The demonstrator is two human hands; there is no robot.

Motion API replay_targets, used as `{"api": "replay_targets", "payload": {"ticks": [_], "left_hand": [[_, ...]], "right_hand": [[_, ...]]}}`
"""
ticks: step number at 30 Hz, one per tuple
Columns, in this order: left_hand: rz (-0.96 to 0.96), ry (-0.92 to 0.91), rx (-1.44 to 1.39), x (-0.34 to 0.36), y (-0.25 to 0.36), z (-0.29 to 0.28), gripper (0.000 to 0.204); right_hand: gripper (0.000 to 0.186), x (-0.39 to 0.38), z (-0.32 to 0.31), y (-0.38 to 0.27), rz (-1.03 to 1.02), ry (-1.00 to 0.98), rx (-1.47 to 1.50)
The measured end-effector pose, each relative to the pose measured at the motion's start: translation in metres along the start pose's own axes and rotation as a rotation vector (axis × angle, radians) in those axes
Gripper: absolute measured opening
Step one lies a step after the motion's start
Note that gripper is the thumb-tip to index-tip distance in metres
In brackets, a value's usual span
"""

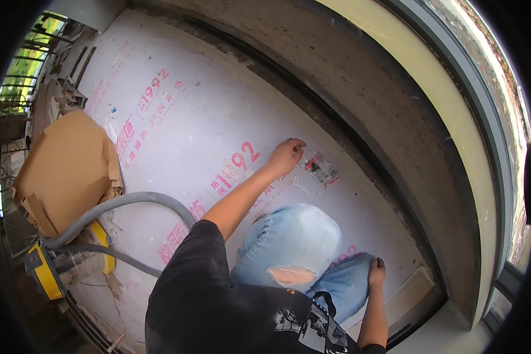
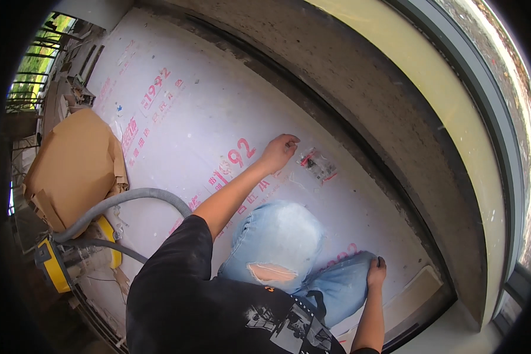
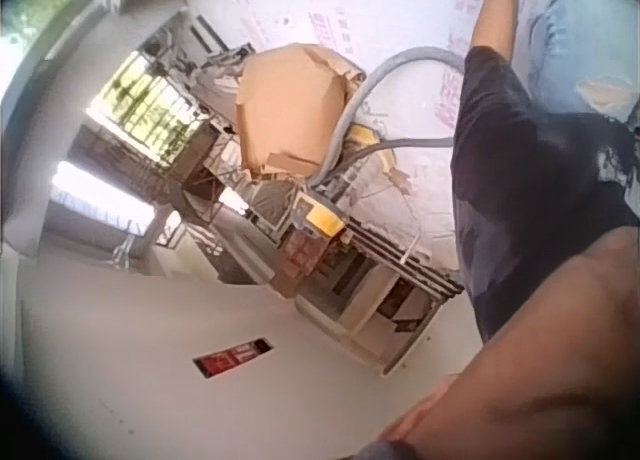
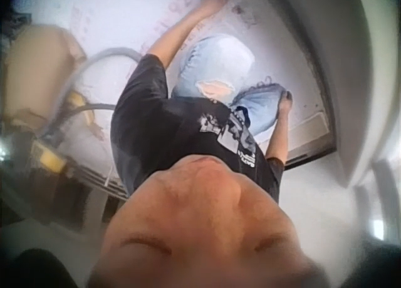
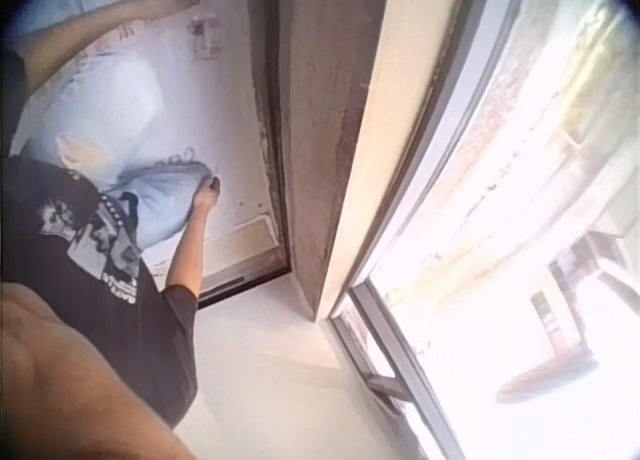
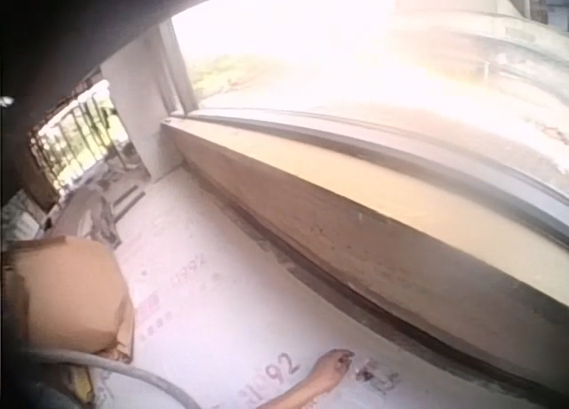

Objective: The person is installing a black metal trim piece along the base of a window frame during interior renovation.

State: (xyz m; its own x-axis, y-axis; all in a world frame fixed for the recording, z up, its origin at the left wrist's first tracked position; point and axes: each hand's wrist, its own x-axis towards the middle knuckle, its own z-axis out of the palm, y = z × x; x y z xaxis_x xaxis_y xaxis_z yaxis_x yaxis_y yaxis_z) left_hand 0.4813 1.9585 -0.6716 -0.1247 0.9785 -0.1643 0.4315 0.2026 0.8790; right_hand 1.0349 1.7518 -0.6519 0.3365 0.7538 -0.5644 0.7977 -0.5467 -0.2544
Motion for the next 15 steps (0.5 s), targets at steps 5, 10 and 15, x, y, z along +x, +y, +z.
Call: {"api": "replay_targets", "payload": {"ticks": [5, 10, 15], "left_hand": [[0.196, 0.093, 0.242, 0.068, 0.002, -0.021, 0.025], [0.383, 0.081, 0.801, 0.131, 0.017, -0.017, 0.035], [0.526, 0.018, 1.067, 0.163, 0.02, -0.013, 0.04]], "right_hand": [[0.056, -0.003, -0.005, -0.023, 0.003, 0.029, -0.036], [0.056, -0.008, -0.011, -0.018, 0.032, 0.063, -0.012], [0.055, -0.014, -0.013, -0.029, 0.083, 0.074, -0.021]]}}
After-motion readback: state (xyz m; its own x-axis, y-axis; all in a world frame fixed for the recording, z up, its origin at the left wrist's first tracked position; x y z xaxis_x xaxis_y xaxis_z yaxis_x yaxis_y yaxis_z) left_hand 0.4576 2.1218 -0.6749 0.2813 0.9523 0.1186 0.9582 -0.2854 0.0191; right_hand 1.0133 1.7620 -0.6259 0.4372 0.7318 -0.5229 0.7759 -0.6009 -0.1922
